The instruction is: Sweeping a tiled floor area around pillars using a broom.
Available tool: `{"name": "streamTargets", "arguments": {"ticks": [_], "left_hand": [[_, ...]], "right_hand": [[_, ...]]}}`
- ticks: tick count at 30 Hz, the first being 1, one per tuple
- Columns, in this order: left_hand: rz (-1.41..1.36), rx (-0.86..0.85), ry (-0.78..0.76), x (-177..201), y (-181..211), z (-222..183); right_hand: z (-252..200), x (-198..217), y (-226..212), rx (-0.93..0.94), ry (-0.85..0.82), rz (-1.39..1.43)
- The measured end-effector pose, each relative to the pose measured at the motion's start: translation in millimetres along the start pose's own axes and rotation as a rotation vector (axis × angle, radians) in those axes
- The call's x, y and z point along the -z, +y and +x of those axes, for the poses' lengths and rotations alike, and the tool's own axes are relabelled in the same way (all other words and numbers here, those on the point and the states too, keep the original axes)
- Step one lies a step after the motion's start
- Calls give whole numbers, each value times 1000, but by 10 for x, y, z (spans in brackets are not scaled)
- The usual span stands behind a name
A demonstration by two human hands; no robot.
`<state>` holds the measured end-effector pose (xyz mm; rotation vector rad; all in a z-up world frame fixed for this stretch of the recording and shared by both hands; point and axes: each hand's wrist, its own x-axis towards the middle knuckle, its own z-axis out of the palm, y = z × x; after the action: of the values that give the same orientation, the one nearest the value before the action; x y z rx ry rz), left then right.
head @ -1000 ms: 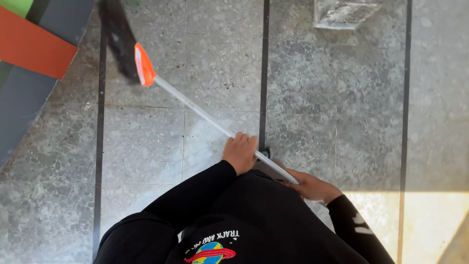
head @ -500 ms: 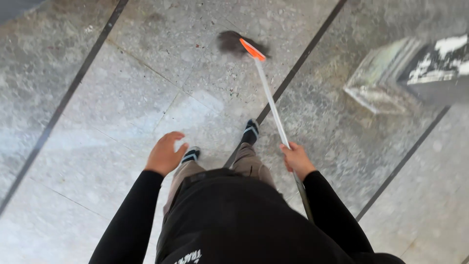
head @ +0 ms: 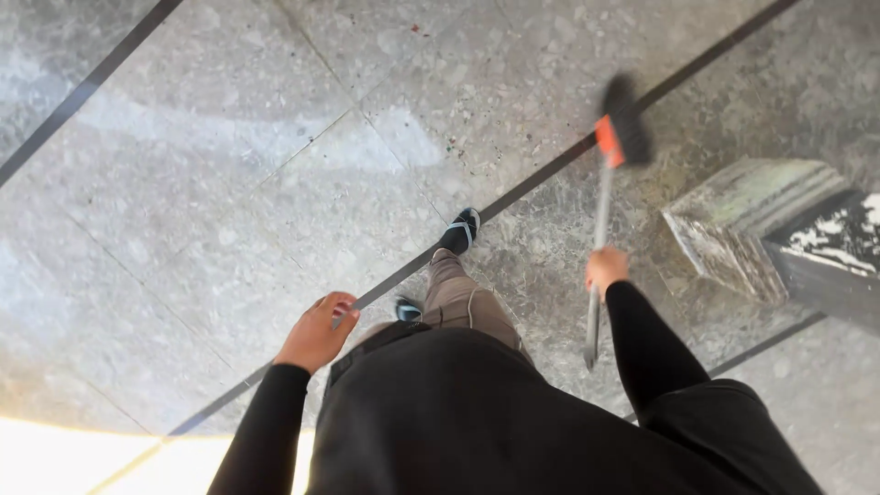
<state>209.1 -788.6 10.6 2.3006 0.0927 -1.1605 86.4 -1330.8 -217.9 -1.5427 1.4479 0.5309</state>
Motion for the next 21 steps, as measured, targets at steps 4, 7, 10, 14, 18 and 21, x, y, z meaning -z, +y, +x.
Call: {"name": "streamTargets", "arguments": {"ticks": [4,7,10,14,18,21], "left_hand": [[-158,47,186,-282,-479,-265],[-223,108,282,-716,-1002,-399],[-241,200,220,-1086,-1267,-568],[-319,117,191,-1490,-1406,-805],[-254,125,163,-1503,-1306,-1017],[-290,17,278,-1720,-1627,-1131]], "right_hand": [[-453,-133,353,7,-313,-116],[-1287,-145,-47,-48,-456,-208],[-1644,-68,-241,-32,-575,-250],[-1556,130,-271,99,-475,-323],[-1572,177,-374,397,-251,-439],[-1504,158,-181,416,-177,-492]]}}
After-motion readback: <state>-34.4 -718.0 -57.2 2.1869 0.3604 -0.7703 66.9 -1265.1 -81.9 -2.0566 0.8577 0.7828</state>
